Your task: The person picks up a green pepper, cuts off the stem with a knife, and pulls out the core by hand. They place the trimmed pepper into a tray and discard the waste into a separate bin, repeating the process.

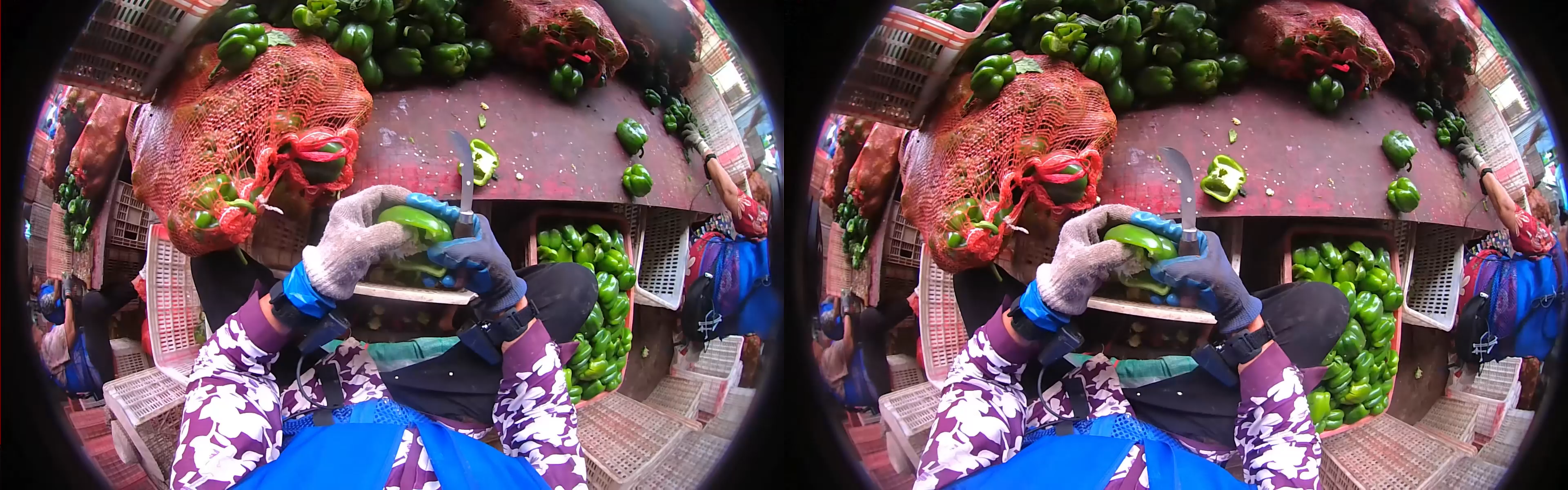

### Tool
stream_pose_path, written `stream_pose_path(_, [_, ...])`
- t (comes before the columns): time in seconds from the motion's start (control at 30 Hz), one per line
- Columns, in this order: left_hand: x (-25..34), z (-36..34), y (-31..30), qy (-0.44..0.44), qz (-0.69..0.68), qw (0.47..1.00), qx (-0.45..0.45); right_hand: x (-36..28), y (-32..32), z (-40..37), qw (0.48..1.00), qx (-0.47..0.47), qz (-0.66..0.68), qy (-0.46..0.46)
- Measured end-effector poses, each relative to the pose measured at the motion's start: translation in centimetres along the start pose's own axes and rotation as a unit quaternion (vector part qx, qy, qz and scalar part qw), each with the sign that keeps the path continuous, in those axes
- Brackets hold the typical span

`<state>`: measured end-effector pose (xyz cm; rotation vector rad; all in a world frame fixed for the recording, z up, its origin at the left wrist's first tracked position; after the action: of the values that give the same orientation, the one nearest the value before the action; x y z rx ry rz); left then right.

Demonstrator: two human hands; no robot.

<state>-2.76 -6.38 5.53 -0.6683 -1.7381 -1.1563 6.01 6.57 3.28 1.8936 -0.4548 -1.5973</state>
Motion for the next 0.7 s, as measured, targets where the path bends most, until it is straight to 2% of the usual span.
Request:
stream_pose_path(0.07, [0.1, -0.4, 0.0, -0.015, 0.001, 1.000, 0.001, 0.0, 0.3, -0.1, 1.000, -0.008, 0.011, -0.001])
stream_pose_path(0.13, [0.0, 0.4, -0.8, -0.040, 0.075, 0.996, -0.011, -0.1, 0.9, 0.1, 1.000, -0.004, 0.015, 0.010])
stream_pose_path(0.2, [-0.4, 1.0, -1.2, -0.041, 0.110, 0.993, -0.007, 0.4, 0.4, 0.3, 0.999, 0.052, -0.006, 0.000])
stream_pose_path(0.27, [0.2, 1.3, -1.0, -0.029, 0.236, 0.971, 0.009, 0.7, -0.5, 0.6, 0.994, 0.100, -0.040, -0.029])
stream_pose_path(0.33, [0.6, 1.3, -0.8, -0.018, 0.356, 0.934, 0.027, 1.0, -1.1, 0.4, 0.987, 0.114, -0.109, 0.024])
stream_pose_path(0.37, [0.2, 1.4, -0.8, -0.039, 0.299, 0.953, 0.014, 1.1, -1.3, 0.3, 0.981, 0.121, -0.143, 0.050])
stream_pose_path(0.43, [-0.7, 1.6, -0.9, -0.080, 0.181, 0.980, -0.012, 1.0, -0.6, 0.3, 0.991, 0.111, -0.078, 0.022])
stream_pose_path(0.47, [-0.7, 1.6, -0.6, -0.056, 0.136, 0.989, -0.022, 0.9, -0.2, 0.2, 0.993, 0.107, -0.045, 0.007])
stream_pose_path(0.5, [-0.8, 1.6, -0.8, -0.060, 0.159, 0.985, -0.014, 0.9, 0.0, 0.2, 0.995, 0.103, -0.011, -0.008])
stream_pose_path(0.57, [-0.8, 1.5, -1.0, -0.067, 0.205, 0.977, 0.000, 1.2, -0.7, 0.2, 0.995, 0.091, -0.028, 0.012])
stream_pose_path(0.67, [-0.4, 1.0, -0.2, -0.021, 0.143, 0.989, -0.020, 0.6, -0.4, 0.0, 0.997, 0.066, -0.029, 0.019])
stream_pose_path(0.7, [-0.2, 0.7, -0.2, -0.034, 0.136, 0.990, -0.024, 0.4, -0.2, 0.0, 0.998, 0.055, -0.024, 0.017])
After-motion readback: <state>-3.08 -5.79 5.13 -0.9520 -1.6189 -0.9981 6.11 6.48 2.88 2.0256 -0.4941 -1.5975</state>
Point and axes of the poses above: each hand's wrist, its own z-axis towards the middle knuckle, its own y-axis out of the palm, x = y × z, the point moved 6 cm from there along z, towards the middle knuckle, and after that the axes turned 15 degrees about -x, right-handed, at the moved point
